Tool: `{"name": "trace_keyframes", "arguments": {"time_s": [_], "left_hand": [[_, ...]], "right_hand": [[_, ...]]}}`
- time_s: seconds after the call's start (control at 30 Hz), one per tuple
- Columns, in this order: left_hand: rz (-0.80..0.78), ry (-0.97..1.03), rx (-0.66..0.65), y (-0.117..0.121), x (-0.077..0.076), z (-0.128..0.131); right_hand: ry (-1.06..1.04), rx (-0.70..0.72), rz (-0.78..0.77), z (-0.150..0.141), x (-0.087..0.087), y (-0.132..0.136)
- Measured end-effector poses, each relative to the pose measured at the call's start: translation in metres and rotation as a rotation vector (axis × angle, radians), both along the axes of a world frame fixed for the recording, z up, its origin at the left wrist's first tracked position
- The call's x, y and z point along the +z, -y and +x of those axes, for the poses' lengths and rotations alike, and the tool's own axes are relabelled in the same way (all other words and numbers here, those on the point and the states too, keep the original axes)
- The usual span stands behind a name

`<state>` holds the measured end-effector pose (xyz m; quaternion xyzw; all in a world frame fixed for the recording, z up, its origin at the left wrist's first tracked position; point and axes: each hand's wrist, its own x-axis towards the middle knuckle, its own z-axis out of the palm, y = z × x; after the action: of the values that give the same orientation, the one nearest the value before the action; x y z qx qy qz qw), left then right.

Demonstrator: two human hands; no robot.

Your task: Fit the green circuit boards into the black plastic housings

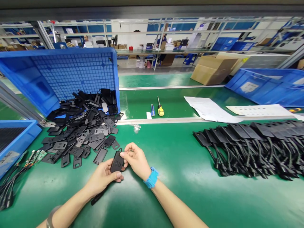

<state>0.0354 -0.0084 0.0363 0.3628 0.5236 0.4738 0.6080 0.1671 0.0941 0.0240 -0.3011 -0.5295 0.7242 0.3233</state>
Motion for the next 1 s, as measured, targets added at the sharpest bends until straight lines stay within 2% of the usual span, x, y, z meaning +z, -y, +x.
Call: {"name": "trace_keyframes", "arguments": {"time_s": [0.07,0.17,0.23,0.4,0.47,0.53,0.6,0.67,0.73,0.83,0.93,1.0], "left_hand": [[0.005,-0.018,0.004,0.000,0.000,0.000],[0.036,-0.073,-0.015,0.001,0.000,0.000],[0.066,-0.142,-0.031,0.002,0.000,0.000],[0.068,-0.258,0.014,0.003,-0.001,0.005],[0.073,-0.208,0.071,0.002,-0.002,0.008],[0.111,-0.091,0.107,0.002,-0.004,0.010],[0.149,0.011,0.065,0.002,-0.008,0.011],[0.157,-0.018,-0.013,0.004,-0.009,0.010],[0.159,-0.170,-0.053,0.006,-0.004,0.006],[0.160,-0.475,-0.105,0.014,0.017,-0.008],[0.200,-0.799,-0.162,0.028,0.045,-0.033],[0.239,-1.045,-0.104,0.043,0.058,-0.058]], "right_hand": [[0.004,0.025,-0.034,-0.001,-0.001,0.000],[0.042,0.182,-0.041,0.000,0.000,-0.001],[0.056,0.239,-0.008,0.000,0.001,-0.001],[0.120,0.141,0.087,-0.003,0.000,0.006],[0.204,0.068,0.251,-0.005,-0.001,0.015],[0.311,-0.002,0.522,-0.007,-0.001,0.022],[0.416,-0.015,0.754,-0.008,-0.001,0.023],[0.545,-0.016,0.879,-0.005,-0.001,0.015],[0.736,-0.062,0.972,0.005,0.001,-0.003],[1.126,-0.151,1.089,0.031,-0.001,-0.035],[1.414,-0.224,1.119,0.062,-0.020,-0.065],[1.479,-0.251,1.080,0.078,-0.037,-0.081]]}}
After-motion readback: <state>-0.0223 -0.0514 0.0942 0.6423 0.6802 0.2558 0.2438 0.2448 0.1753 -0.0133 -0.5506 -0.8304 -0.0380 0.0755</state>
